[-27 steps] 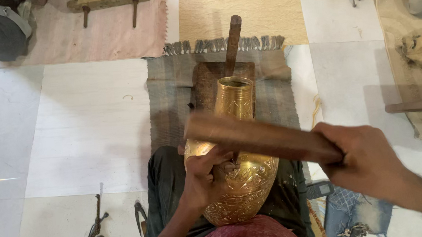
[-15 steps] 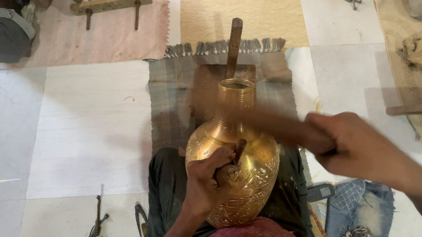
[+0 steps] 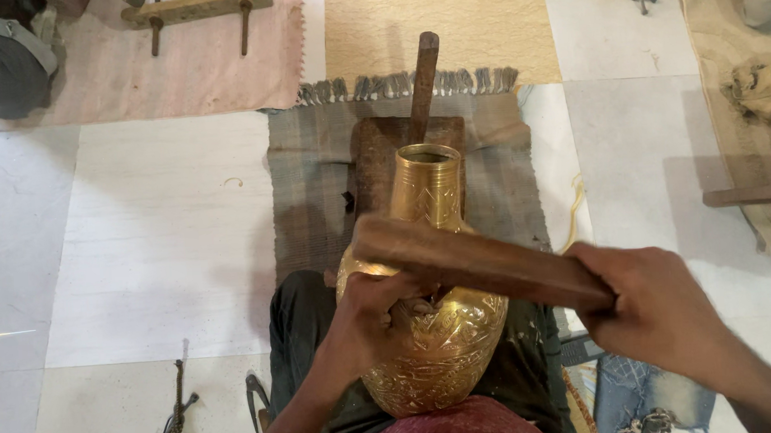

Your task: The person sits on the floor and engraves a brass vase using a metal chisel and a wooden mallet. They repeatedly strike the chisel to carve decorative patterns into the vase surface.

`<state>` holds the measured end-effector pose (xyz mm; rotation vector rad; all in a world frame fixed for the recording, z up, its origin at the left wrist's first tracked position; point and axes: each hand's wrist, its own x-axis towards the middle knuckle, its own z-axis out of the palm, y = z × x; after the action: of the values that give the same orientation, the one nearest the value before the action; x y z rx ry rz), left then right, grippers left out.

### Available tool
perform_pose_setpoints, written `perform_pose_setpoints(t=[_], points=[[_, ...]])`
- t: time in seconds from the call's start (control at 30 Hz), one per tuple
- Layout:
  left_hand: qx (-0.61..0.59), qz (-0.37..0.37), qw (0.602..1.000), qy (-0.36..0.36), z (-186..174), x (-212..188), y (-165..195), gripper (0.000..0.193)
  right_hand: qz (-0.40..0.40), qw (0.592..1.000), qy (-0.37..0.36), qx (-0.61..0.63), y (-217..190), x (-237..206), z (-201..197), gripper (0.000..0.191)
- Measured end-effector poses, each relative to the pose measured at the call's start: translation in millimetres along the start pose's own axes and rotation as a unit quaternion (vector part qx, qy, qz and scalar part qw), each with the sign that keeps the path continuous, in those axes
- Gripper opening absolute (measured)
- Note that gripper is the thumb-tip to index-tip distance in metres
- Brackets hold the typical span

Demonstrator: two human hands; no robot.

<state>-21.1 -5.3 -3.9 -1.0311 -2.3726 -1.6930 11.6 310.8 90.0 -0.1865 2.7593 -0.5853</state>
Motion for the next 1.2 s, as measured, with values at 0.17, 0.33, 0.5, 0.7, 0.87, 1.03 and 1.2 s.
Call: perform_pose_setpoints(t=[0.17,0.33,0.5,0.7,0.87,1.03,1.2], points=[[-0.012,0.021,1.000,-0.002,-7,3,1,0.048,0.038,0.995,0.023,0.092,-11,-1,5,0.030],[-0.034,-0.001,0.999,-0.015,-12,9,10,0.056,0.043,0.984,0.005,0.175,-5,-2,8,0.022],[-0.074,-0.008,0.996,-0.045,-20,14,12,0.059,-0.066,0.977,0.027,0.199,10,-5,17,0.034],[-0.035,-0.029,0.998,-0.052,-18,17,12,0.058,0.032,0.998,0.045,-0.034,20,-17,25,0.045],[-0.076,-0.022,0.995,-0.055,-19,19,10,0.058,0.087,0.994,0.033,0.054,23,-26,28,0.037],[-0.101,-0.039,0.991,-0.073,-20,23,10,0.054,0.131,0.980,0.035,0.147,34,-36,36,0.029],[-0.125,-0.007,0.987,-0.099,-26,28,7,0.050,0.168,0.952,0.031,0.254,46,-39,46,0.024]])
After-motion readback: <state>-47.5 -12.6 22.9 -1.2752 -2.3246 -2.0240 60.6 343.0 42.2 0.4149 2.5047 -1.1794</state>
